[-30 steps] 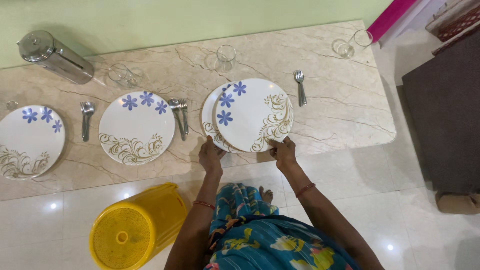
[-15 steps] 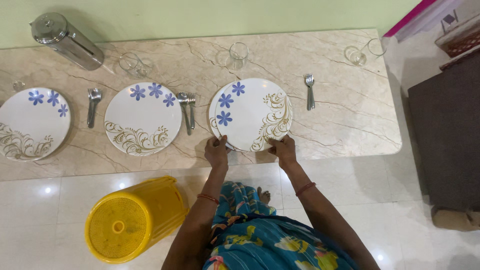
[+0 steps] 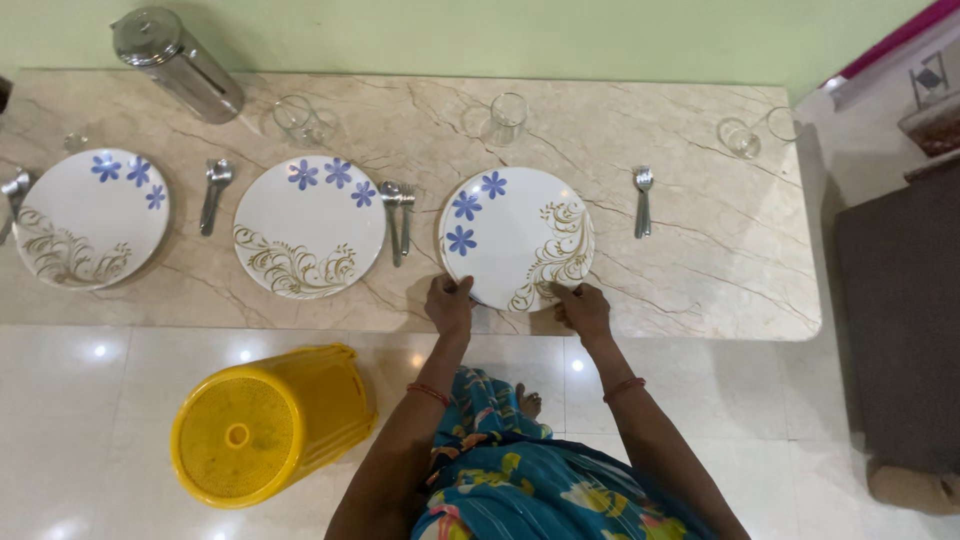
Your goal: The person wipes a series of plates with a cloth after moving silverware aside.
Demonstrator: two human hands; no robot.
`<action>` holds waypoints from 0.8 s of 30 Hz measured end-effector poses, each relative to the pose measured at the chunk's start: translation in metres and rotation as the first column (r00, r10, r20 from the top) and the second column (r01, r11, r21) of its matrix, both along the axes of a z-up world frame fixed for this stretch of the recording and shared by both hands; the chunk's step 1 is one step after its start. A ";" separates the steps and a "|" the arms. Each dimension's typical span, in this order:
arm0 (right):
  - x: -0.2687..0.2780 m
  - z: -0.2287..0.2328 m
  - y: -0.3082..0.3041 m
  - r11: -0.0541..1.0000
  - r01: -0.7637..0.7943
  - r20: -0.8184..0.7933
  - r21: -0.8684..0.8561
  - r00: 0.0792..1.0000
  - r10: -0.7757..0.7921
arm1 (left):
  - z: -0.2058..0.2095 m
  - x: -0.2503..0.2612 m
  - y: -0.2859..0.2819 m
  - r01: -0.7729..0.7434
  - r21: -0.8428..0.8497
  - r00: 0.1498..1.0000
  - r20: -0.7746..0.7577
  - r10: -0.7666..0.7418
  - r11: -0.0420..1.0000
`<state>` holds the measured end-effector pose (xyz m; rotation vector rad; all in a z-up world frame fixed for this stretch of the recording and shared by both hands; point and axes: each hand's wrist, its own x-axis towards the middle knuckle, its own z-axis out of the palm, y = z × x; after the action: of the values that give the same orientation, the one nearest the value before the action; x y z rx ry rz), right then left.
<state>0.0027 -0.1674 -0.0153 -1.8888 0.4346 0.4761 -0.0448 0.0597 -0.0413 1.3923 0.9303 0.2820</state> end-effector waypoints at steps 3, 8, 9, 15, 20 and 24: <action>0.004 -0.006 0.002 1.000 0.010 0.138 -0.020 0.990 -0.008 | -0.009 0.000 0.003 0.101 0.194 0.992 -0.099 -0.083 0.976; 0.012 -0.024 -0.001 0.994 0.035 0.052 0.106 0.998 -0.041 | -0.029 -0.008 0.016 0.133 0.608 0.991 -0.072 -0.112 0.783; 0.013 -0.030 -0.003 0.980 0.051 0.027 0.193 0.998 -0.057 | -0.031 -0.010 0.021 0.082 0.701 0.995 -0.018 -0.097 0.708; 0.011 -0.060 -0.016 0.919 0.170 -0.022 0.356 0.985 -0.173 | -0.065 -0.027 0.104 -0.501 -0.249 0.805 0.217 0.552 0.829; 0.011 -0.062 -0.012 0.848 0.255 -0.086 0.465 0.966 -0.243 | -0.088 -0.023 0.173 -0.624 -0.367 0.661 0.223 0.716 0.690; 0.009 -0.056 -0.007 0.850 0.285 -0.097 0.444 0.958 -0.271 | -0.069 -0.018 0.190 -0.560 -0.633 0.623 0.105 0.775 0.535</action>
<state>0.0118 -0.1740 -0.0709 -1.3390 0.5555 0.3729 -0.0626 0.2501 -0.1099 0.3370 1.0881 0.7919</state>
